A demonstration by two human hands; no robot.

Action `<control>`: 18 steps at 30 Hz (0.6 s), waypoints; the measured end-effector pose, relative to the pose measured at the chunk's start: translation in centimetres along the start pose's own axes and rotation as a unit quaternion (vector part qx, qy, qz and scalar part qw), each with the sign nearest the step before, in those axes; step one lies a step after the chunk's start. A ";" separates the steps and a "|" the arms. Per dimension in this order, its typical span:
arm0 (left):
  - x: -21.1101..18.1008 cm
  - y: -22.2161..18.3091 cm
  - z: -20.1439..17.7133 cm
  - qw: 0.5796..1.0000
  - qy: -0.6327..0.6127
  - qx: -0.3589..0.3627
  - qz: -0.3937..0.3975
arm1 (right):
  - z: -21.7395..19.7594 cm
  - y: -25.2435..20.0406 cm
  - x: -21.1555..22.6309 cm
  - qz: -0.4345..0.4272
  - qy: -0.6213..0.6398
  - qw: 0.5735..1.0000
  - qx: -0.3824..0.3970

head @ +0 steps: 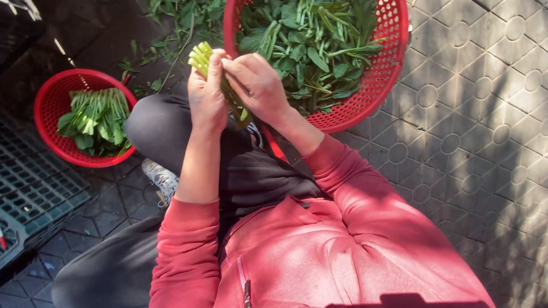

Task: Sorting and cleaning leafy green vegetables by hand, removing stems and placing them into baskets.

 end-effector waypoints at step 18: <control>-1.0 -1.0 3.1 0.999 0.046 0.005 0.003 | -0.6 -29.9 -32.0 0.681 -0.019 0.727 -0.090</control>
Point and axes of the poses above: each hand's wrist, its own y-axis towards the middle knuckle, its own z-axis out of the palm, x = y × z, the point moved 9 cm from there along y, towards the middle knuckle, and after that the axes turned 15 degrees about -z, right-handed, at the moved point
